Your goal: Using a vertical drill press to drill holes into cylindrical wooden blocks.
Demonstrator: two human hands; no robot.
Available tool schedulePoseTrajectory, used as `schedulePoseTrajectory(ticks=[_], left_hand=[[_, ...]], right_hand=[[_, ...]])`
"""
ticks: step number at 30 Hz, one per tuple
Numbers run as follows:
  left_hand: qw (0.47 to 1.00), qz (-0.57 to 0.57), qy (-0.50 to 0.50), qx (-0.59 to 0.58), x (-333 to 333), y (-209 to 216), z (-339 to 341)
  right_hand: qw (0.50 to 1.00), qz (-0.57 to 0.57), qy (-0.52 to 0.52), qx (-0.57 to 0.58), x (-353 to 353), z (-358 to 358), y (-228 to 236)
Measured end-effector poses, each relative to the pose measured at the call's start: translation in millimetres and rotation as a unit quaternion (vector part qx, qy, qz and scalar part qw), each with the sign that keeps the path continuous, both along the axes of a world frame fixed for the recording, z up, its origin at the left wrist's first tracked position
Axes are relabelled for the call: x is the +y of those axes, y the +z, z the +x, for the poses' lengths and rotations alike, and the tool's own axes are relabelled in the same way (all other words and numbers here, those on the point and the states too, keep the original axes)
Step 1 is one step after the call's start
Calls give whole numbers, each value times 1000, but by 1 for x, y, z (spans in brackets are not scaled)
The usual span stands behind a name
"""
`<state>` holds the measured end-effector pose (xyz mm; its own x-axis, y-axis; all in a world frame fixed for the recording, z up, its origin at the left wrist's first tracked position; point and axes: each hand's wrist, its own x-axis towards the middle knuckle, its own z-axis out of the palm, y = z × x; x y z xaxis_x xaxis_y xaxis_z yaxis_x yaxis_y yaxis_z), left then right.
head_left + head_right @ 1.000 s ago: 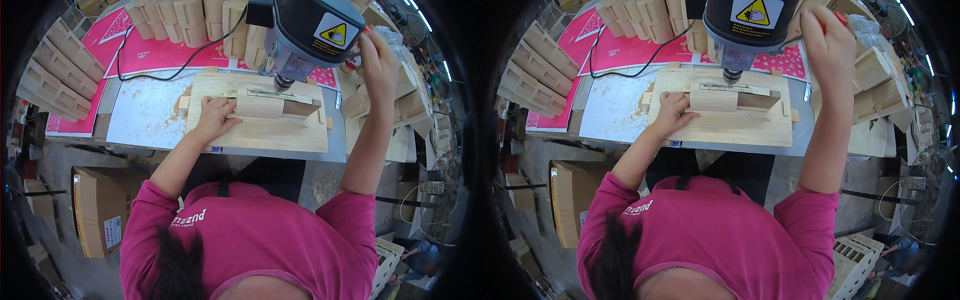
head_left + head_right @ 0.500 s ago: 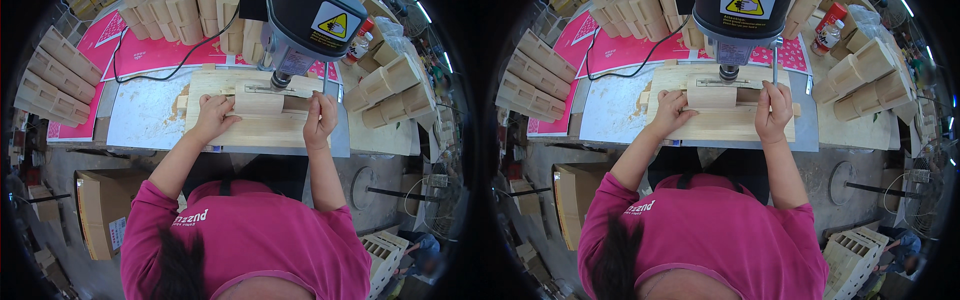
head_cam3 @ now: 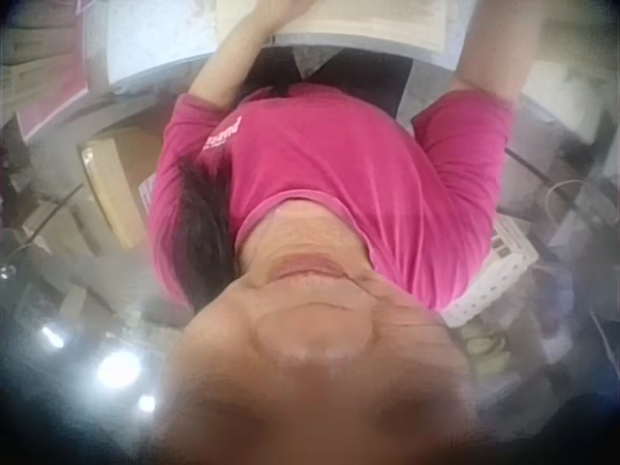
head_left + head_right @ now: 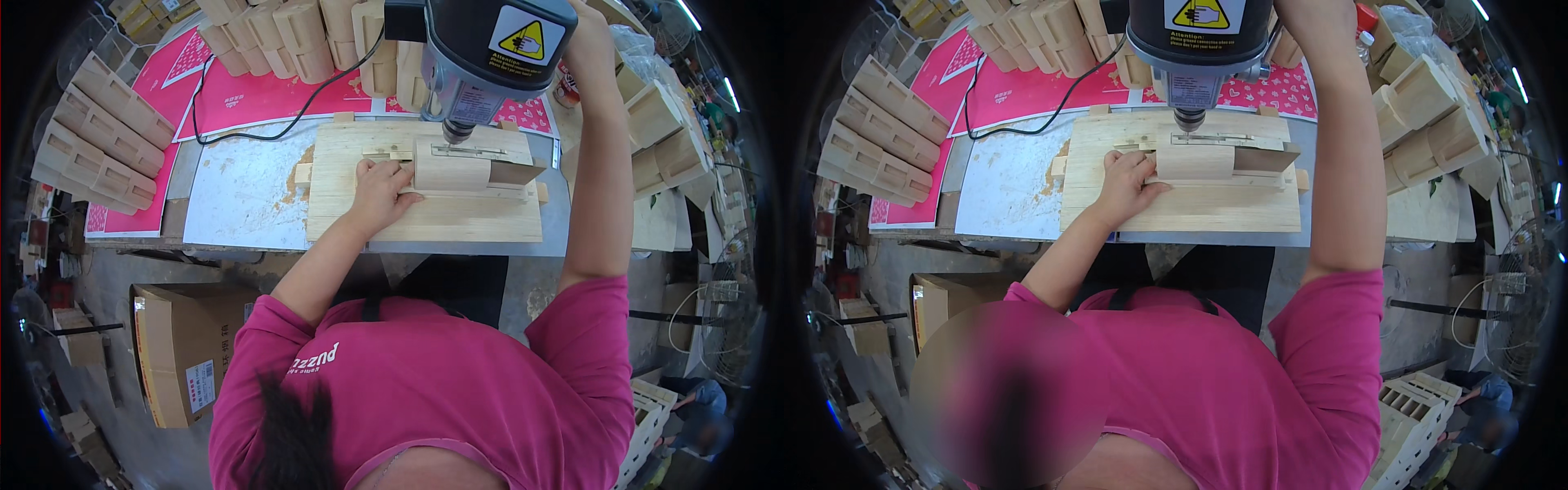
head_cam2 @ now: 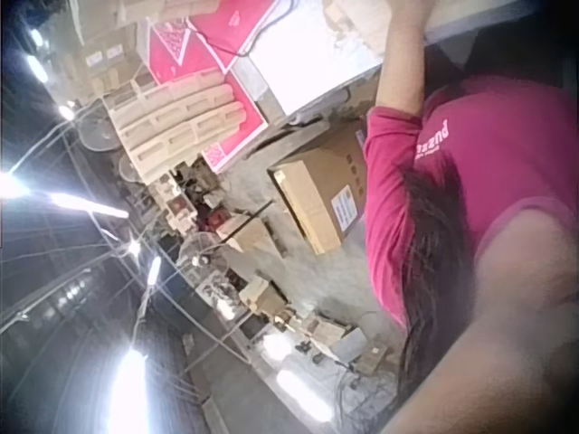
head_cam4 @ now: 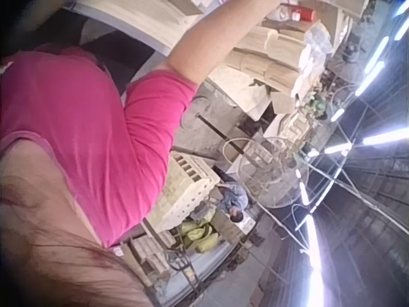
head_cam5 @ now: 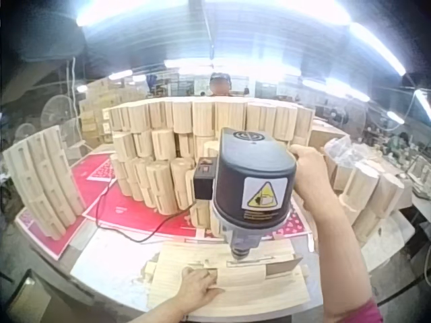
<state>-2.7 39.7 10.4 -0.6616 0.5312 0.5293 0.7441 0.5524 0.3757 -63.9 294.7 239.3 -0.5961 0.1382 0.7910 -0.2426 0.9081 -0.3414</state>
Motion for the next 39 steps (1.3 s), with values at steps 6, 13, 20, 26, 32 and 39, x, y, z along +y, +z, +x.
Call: schedulePoseTrajectory(ticks=[6, 13, 20, 26, 32, 39], left_hand=[[1000, -3, 12, -5, -9, -3, 2], [1000, -6, 9, -24, -8, -1, 2], [999, 25, 19, 28, -6, -6, -2], [999, 33, 7, 4, -8, -7, 0], [1000, 12, 13, -4, -9, -5, 5], [997, 46, 21, -58, 1, 2, 6]], right_hand=[[998, -2, 41, -42, -22, 59, -1], [988, -97, 120, 11, -49, 132, -69], [984, -59, 143, 83, -49, 113, -156], [980, -42, 176, 84, -36, 116, -155], [983, -125, 123, 53, -36, 81, -25], [976, -146, 152, -60, 9, 7, -16]])
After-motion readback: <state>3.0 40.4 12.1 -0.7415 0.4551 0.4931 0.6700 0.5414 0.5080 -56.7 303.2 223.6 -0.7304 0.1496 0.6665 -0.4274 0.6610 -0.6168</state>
